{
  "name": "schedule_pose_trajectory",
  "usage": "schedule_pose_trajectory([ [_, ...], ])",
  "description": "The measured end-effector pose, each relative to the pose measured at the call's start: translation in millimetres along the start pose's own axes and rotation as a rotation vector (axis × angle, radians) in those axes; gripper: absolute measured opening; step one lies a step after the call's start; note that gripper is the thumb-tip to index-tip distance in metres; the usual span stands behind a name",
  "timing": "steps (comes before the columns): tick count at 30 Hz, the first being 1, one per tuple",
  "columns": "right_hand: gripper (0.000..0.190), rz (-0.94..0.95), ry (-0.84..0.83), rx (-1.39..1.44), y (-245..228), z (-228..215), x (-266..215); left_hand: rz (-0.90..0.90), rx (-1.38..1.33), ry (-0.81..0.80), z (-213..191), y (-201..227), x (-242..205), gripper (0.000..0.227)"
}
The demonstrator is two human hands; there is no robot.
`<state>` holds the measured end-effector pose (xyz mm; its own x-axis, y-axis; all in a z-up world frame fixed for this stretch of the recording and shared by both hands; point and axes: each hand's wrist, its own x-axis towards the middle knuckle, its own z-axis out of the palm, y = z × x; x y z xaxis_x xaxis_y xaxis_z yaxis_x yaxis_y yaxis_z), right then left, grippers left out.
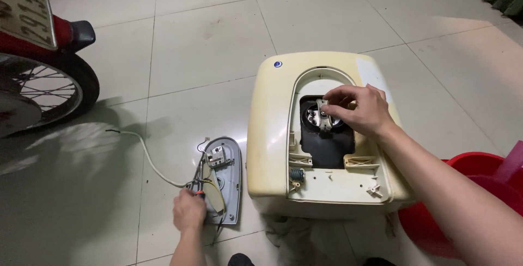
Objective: Tightening the bolts of a heating element inside a water heater using a wrench.
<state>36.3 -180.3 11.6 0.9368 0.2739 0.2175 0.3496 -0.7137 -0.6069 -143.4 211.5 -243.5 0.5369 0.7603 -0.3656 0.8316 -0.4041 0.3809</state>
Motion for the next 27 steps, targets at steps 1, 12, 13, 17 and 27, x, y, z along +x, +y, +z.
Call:
schedule_pose_trajectory([
  [1, 0.031, -0.001, -0.001, -0.002, 1.6, 0.5, 0.1, -0.001, -0.001, -0.001, 10.5, -3.9, 5.0, 0.029],
  [12, 0.035, 0.002, -0.036, 0.054, 51.0, 19.9, 10.5, 0.614, 0.277, -0.059, 7.4, 67.3, 21.1, 0.041],
  [13, 0.035, 0.006, -0.034, 0.051, 50.0, 18.8, 9.3, 0.618, 0.276, -0.062, 3.5, 76.7, 16.4, 0.041],
  [17, 0.038, 0.007, -0.048, 0.040, 41.6, 15.2, 8.0, 0.612, 0.400, -0.143, 12.2, 94.6, 29.5, 0.064],
  [27, 0.034, 0.027, -0.050, 0.046, 31.0, 8.7, 5.7, 0.557, 0.781, -0.175, 51.7, 102.9, 88.1, 0.057],
])
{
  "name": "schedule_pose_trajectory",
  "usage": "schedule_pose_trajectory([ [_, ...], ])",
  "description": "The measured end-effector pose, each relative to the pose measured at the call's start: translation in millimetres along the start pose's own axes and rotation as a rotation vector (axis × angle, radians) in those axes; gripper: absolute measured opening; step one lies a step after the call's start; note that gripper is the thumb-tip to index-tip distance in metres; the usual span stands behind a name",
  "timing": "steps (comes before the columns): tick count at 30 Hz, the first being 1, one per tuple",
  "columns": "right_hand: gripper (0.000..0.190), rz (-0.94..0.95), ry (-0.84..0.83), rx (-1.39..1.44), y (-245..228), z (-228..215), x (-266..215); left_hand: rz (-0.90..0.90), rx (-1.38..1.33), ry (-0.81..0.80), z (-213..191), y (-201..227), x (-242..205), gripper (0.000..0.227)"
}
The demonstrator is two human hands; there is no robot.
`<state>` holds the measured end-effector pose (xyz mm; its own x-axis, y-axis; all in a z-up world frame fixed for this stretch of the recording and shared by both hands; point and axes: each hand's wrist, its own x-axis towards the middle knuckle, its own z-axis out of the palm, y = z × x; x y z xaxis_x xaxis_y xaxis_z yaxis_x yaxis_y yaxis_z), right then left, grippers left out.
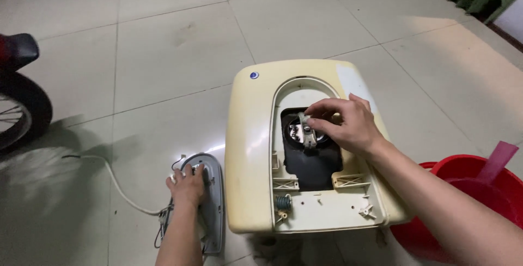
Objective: Tightening the bolts of a heating element inside a water heater using a wrench.
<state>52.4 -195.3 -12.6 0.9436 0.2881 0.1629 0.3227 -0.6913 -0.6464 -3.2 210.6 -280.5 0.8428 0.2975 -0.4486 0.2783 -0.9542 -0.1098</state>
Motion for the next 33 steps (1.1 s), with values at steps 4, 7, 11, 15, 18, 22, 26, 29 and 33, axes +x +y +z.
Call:
schedule_pose_trajectory([
  [4, 0.034, 0.015, -0.010, -0.005, -4.3, -1.4, 0.7, -0.005, -0.008, 0.036, 6.7, 1.2, 4.1, 0.045],
  [7, 0.033, 0.028, -0.016, -0.002, -5.4, -2.0, -1.2, 0.005, 0.079, 0.232, 10.9, 0.5, -2.1, 0.029],
  [11, 0.034, 0.006, -0.011, 0.017, -7.0, -5.0, -1.2, 0.050, 0.010, 0.578, -4.0, -1.6, -15.6, 0.040],
  [15, 0.038, -0.013, -0.005, 0.064, -1.0, -2.7, -1.0, 0.040, -0.459, 0.904, -62.3, 0.3, -29.1, 0.063],
  [18, 0.037, -0.013, 0.019, 0.194, 12.8, 0.4, 0.7, 0.280, -0.731, 1.152, -142.7, 23.0, -67.2, 0.066],
  [22, 0.034, 0.044, 0.020, 0.403, -0.6, -11.8, -8.4, 0.511, -0.762, 1.168, -218.3, 62.6, -109.2, 0.067],
  [26, 0.039, 0.039, 0.015, 0.570, -5.5, -18.5, -17.6, 0.610, -0.738, 0.987, -238.1, 77.1, -121.1, 0.075],
  [29, 0.043, 0.024, -0.016, 0.513, -8.0, -18.4, -24.9, 0.482, -0.830, 0.868, -238.1, 74.4, -122.2, 0.075],
  [33, 0.042, -0.107, -0.035, 0.259, 20.2, -5.1, -22.4, 0.125, -1.272, 0.749, -234.3, 51.1, -106.1, 0.072],
])
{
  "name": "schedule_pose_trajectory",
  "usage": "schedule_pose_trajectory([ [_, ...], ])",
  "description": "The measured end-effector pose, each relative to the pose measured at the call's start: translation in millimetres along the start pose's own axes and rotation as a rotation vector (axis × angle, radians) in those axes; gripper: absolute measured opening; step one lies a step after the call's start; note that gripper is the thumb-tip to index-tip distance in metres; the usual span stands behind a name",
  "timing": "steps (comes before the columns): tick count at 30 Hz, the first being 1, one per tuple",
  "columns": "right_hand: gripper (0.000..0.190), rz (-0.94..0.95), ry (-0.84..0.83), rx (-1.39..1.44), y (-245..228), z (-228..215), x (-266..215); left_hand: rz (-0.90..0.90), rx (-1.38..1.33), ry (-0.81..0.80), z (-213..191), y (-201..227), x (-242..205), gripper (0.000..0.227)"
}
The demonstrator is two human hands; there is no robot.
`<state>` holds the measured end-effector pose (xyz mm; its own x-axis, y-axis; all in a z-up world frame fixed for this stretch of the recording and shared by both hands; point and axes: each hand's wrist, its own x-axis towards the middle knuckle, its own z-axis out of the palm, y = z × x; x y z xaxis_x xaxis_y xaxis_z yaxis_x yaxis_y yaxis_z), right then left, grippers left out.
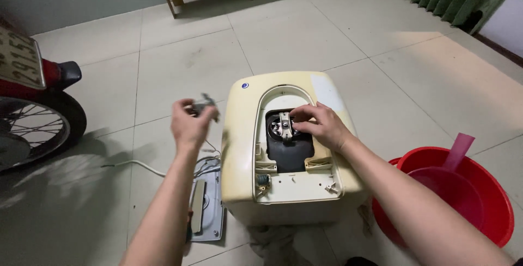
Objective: Tightening the bolts of a heating element inside a water heater using a wrench.
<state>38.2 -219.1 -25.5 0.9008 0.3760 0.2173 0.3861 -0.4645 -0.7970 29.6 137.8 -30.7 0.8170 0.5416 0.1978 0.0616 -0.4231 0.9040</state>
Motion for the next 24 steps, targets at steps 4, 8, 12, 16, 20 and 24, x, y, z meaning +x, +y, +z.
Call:
schedule_pose_trajectory([
  [4, 0.043, 0.016, 0.051, 0.001, -6.0, 1.9, 0.0, -0.119, -0.223, 0.191, -17.6, -8.4, 22.2, 0.058],
  [8, 0.044, -0.011, 0.008, -0.091, 2.5, 1.2, 5.9, -0.046, -0.729, 0.414, -39.4, 31.0, 25.3, 0.040],
  [12, 0.044, 0.004, -0.002, -0.134, 3.0, 1.1, 6.7, 0.004, -0.813, 0.499, -61.3, 69.6, 19.3, 0.053],
  [16, 0.046, -0.005, 0.005, -0.148, -11.1, 0.5, 4.0, 0.219, -0.874, 0.503, -73.4, 86.1, 12.6, 0.052],
  [20, 0.051, 0.049, 0.029, -0.276, -35.7, 0.8, 0.2, 0.676, -0.662, 0.386, -91.0, 97.5, 4.3, 0.062],
  [24, 0.053, 0.066, 0.033, -0.294, -38.0, 0.3, -0.2, 0.943, -0.588, 0.503, -108.6, 100.2, 19.3, 0.039],
])
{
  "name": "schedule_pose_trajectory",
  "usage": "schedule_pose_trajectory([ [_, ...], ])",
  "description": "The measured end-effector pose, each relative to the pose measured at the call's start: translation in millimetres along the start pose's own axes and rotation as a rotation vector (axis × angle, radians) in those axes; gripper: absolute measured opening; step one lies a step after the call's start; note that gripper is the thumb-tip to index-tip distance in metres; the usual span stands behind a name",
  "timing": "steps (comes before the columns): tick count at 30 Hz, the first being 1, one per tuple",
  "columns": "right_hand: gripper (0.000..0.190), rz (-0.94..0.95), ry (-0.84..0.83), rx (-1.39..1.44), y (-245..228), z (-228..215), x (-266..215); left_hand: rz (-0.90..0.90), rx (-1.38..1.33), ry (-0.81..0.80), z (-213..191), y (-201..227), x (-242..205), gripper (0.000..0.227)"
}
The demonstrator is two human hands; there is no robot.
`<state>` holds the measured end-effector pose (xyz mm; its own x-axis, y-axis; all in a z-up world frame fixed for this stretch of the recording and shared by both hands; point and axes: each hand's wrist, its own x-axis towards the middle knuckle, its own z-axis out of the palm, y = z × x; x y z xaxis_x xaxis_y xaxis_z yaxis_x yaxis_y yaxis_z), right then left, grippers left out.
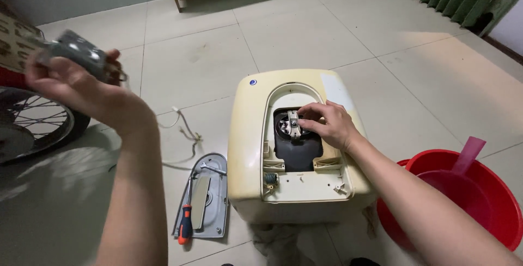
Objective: Tightening the bolts of a heating element inside a water heater using a wrench.
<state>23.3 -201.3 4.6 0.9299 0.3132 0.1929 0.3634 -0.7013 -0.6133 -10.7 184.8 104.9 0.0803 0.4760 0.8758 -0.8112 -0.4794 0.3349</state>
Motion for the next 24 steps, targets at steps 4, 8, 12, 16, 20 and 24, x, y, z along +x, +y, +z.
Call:
schedule_pose_trajectory([
  [4, 0.056, 0.004, -0.010, -0.004, 15.3, 6.4, 5.8, -0.086, 0.182, -0.117, -16.2, -35.8, -15.8, 0.038],
  [8, 0.046, -0.049, -0.039, 0.122, 37.7, 13.4, 8.5, -0.907, 0.703, -0.263, -48.3, -53.7, -68.4, 0.058],
  [12, 0.045, -0.048, -0.028, 0.110, 37.0, 13.7, 8.8, -0.961, 0.882, -0.272, -71.3, -83.1, -103.8, 0.052],
  [16, 0.044, -0.050, -0.021, 0.094, 36.4, 14.9, 11.7, -0.668, 0.634, -0.158, -43.2, -60.0, -66.6, 0.051],
  [20, 0.036, 0.046, 0.026, 0.261, 8.2, 2.7, 2.1, -0.401, 0.320, -0.438, 17.2, 6.7, -28.7, 0.053],
  [24, 0.042, 0.193, 0.115, 0.658, 17.2, 9.3, 7.8, -0.571, 0.262, -1.243, 68.2, 76.5, -31.5, 0.073],
])
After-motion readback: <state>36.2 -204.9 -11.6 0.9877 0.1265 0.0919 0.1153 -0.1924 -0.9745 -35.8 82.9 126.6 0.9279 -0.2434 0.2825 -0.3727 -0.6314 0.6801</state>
